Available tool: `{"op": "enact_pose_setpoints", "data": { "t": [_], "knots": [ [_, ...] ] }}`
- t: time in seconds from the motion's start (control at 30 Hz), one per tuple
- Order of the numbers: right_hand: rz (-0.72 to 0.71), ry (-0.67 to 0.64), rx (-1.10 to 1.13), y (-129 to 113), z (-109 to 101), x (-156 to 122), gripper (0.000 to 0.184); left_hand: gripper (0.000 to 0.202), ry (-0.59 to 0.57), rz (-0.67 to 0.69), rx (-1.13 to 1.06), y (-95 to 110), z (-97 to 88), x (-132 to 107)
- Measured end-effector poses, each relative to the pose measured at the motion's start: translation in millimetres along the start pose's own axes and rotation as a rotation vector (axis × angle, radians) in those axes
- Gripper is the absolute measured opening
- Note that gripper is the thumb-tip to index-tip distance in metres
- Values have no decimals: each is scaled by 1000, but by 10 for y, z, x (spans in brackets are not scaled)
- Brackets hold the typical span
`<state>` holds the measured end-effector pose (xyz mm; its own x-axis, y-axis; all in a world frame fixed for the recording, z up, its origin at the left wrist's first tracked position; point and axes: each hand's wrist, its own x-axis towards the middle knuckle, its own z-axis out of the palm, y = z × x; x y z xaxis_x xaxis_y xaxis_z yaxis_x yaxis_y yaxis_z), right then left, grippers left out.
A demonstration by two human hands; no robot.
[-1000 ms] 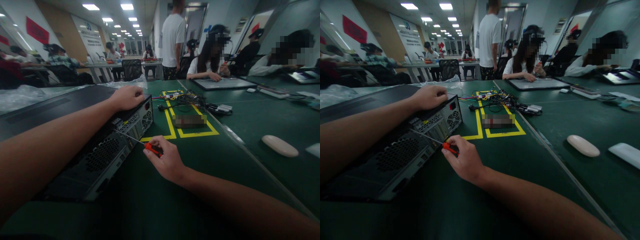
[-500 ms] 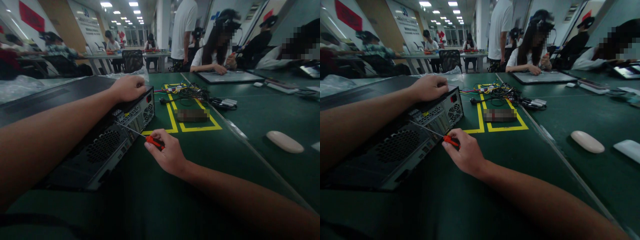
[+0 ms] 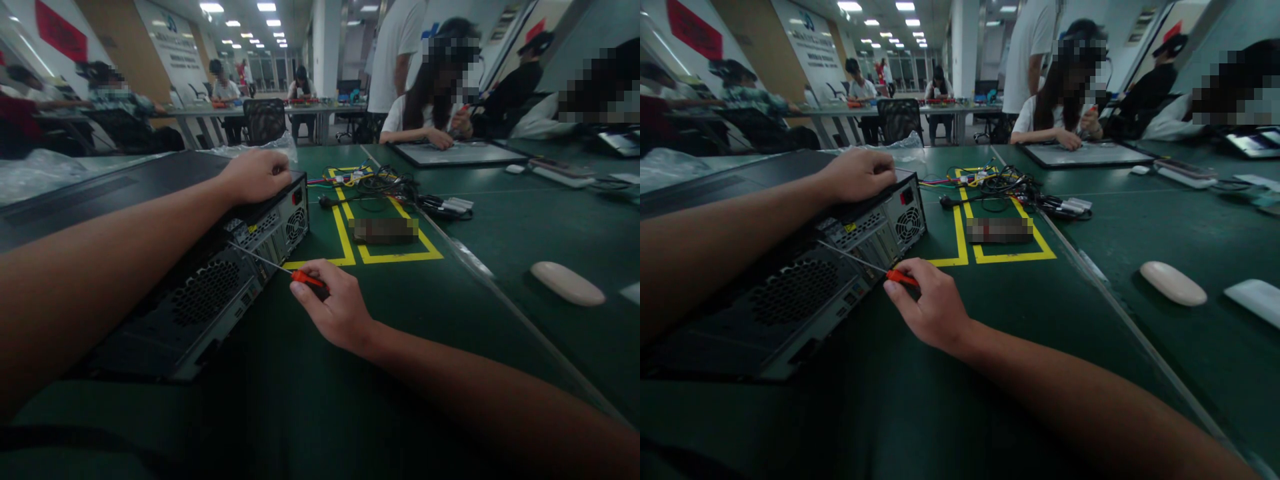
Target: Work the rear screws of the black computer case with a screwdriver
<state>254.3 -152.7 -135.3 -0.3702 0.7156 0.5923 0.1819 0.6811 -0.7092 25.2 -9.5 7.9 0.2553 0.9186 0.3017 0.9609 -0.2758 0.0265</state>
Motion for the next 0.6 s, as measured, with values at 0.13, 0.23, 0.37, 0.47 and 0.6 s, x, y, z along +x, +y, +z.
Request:
{"op": "enact_pose_setpoints", "data": {
  "t": [0.13, 0.23, 0.37, 0.47, 0.6],
  "knots": [
    [6, -6, 10, 3, 9, 0, 18, 32, -2, -2, -1, 12, -6, -3],
    [50, -7, 29, 4, 16, -8, 17, 34, -9, -5, -5, 11, -4, 0],
    [72, -6, 49, 2, 16, -12, 18, 35, -13, 5, -2, -3, -1, 12],
    [57, -10, 57, -2, 18, -6, 13, 33, -22, 10, 16, -5, -7, 14],
    [66, -6, 60, -3, 25, -3, 13, 33, -23, 9, 22, 11, -22, 2]
  ]
}}
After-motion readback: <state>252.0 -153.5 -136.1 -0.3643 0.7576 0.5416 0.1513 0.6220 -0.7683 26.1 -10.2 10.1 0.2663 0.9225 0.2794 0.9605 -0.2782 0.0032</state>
